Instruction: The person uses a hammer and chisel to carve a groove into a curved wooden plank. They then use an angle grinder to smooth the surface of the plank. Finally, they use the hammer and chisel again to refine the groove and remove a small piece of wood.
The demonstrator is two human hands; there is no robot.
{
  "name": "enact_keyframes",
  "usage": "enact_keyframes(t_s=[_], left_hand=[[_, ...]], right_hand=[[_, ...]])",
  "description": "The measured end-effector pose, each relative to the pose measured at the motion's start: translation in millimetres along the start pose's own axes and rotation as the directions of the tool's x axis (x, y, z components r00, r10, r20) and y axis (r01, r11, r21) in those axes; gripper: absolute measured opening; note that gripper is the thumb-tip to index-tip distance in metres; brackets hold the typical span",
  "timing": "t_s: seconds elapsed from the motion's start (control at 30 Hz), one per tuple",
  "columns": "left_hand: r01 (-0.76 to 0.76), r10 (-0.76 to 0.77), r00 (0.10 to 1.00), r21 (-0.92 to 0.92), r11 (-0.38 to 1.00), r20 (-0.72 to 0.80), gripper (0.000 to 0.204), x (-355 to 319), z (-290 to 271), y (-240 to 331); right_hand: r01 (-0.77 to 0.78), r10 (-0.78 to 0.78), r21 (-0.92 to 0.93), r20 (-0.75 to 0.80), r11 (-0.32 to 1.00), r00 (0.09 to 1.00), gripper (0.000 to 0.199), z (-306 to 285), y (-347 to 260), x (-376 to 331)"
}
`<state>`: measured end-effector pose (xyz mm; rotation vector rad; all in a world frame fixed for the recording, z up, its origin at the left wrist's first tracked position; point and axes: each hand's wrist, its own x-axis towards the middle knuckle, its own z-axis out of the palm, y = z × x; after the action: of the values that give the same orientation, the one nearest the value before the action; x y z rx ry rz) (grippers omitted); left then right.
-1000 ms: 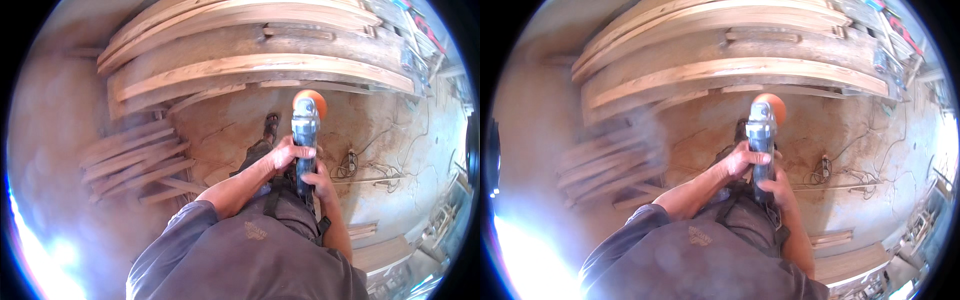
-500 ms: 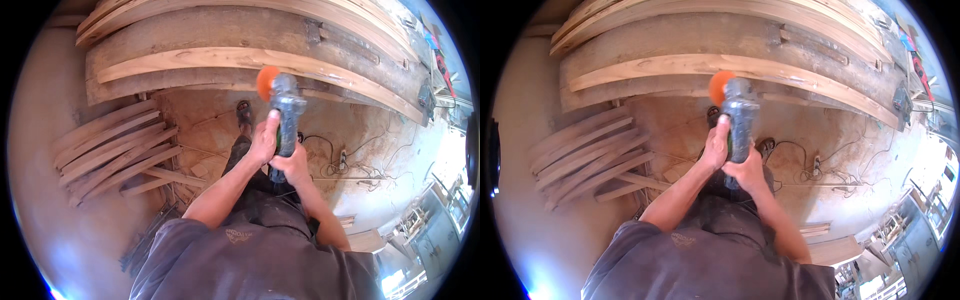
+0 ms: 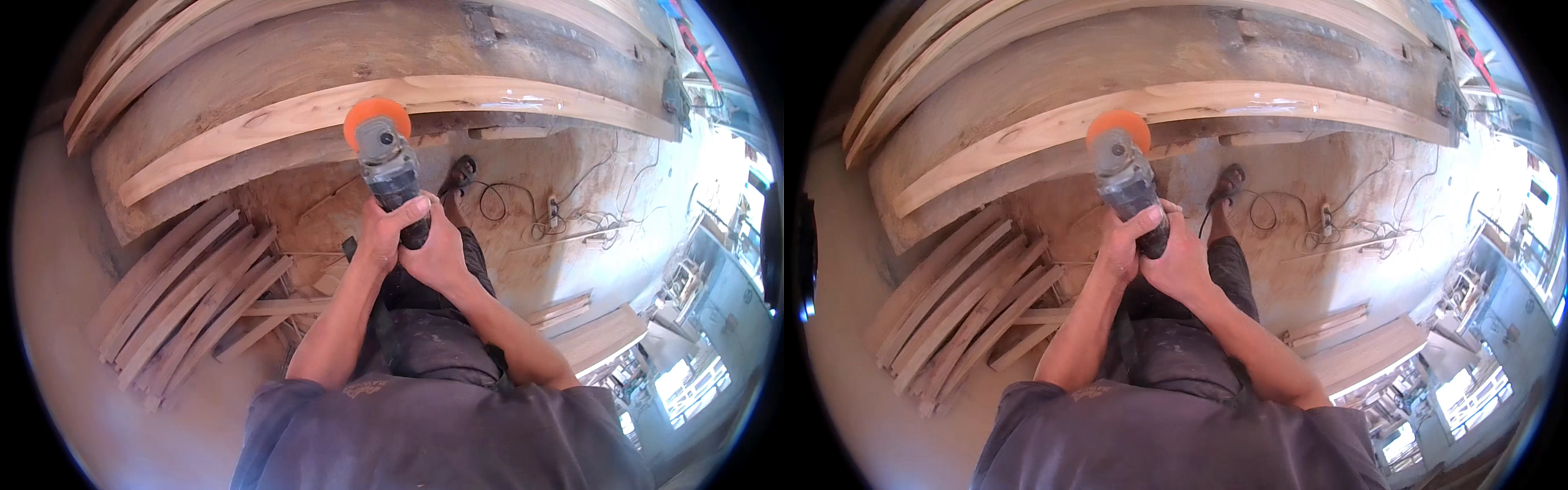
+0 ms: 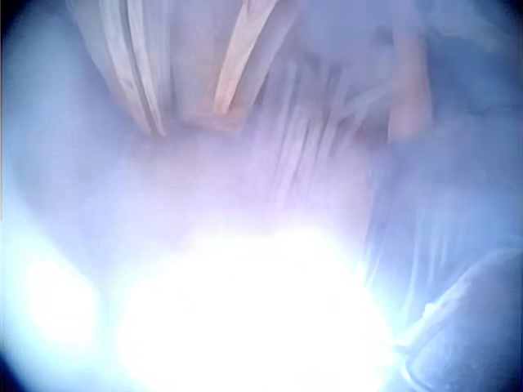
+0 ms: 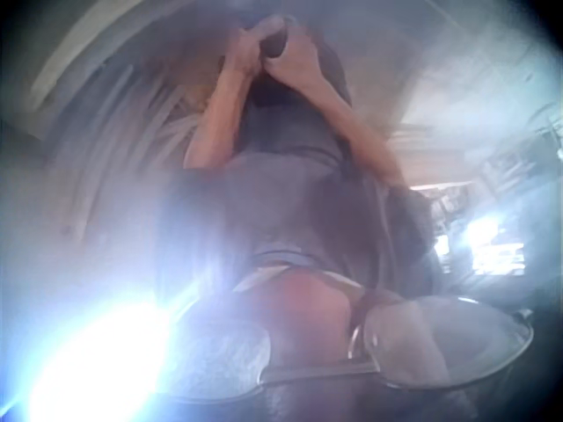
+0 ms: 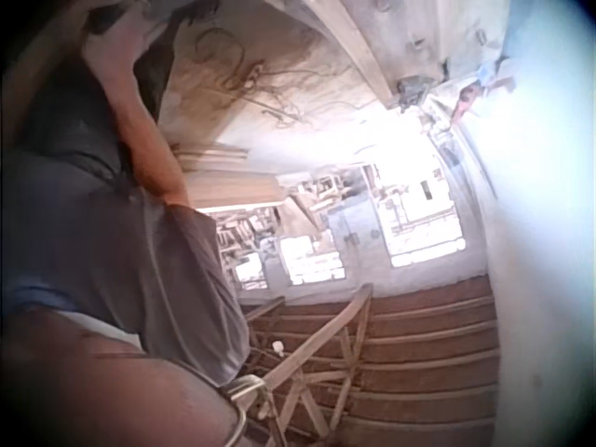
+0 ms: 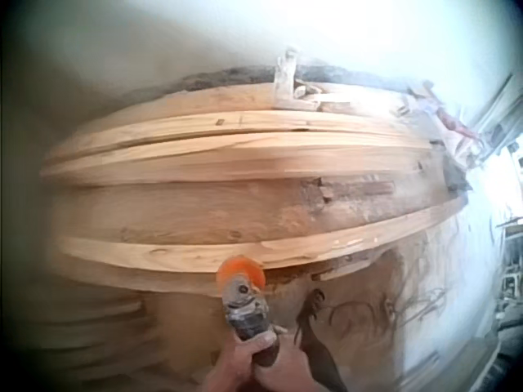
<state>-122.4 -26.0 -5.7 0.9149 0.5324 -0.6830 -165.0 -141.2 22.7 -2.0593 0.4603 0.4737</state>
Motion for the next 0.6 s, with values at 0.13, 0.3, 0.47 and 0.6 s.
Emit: enact_keyframes(t_s=[0.13, 0.3, 0.47, 0.6], left_hand=[[0.000, 0.003, 0.998, 0.038, 0.999, -0.069, 0.024, 10.0, 6.8, -0.2], [0.031, -0.009, 0.982, 0.114, 0.993, -0.189, 0.025, 11.8, 18.0, 7.1], [0.074, -0.034, 0.973, 0.171, 0.982, -0.229, 0.033, 16.5, 16.6, -2.4], [0.057, 0.003, 0.967, 0.227, 0.972, -0.256, 0.033, 17.0, 18.0, -1.6]], right_hand=[[-0.047, 0.047, 0.017, 0.018, 0.999, 0.999, 0.073, 1.6, 4.6, 5.5], [-0.047, 0.045, 0.042, 0.039, 0.998, 0.998, 0.072, 0.5, 5.3, 10.9], [-0.162, 0.158, 0.026, 0.098, 0.986, 0.982, 0.075, -5.8, 5.6, 11.4], [-0.024, 0.024, 0.052, 0.009, 0.998, 1.000, 0.078, 0.8, 15.5, 11.1]])
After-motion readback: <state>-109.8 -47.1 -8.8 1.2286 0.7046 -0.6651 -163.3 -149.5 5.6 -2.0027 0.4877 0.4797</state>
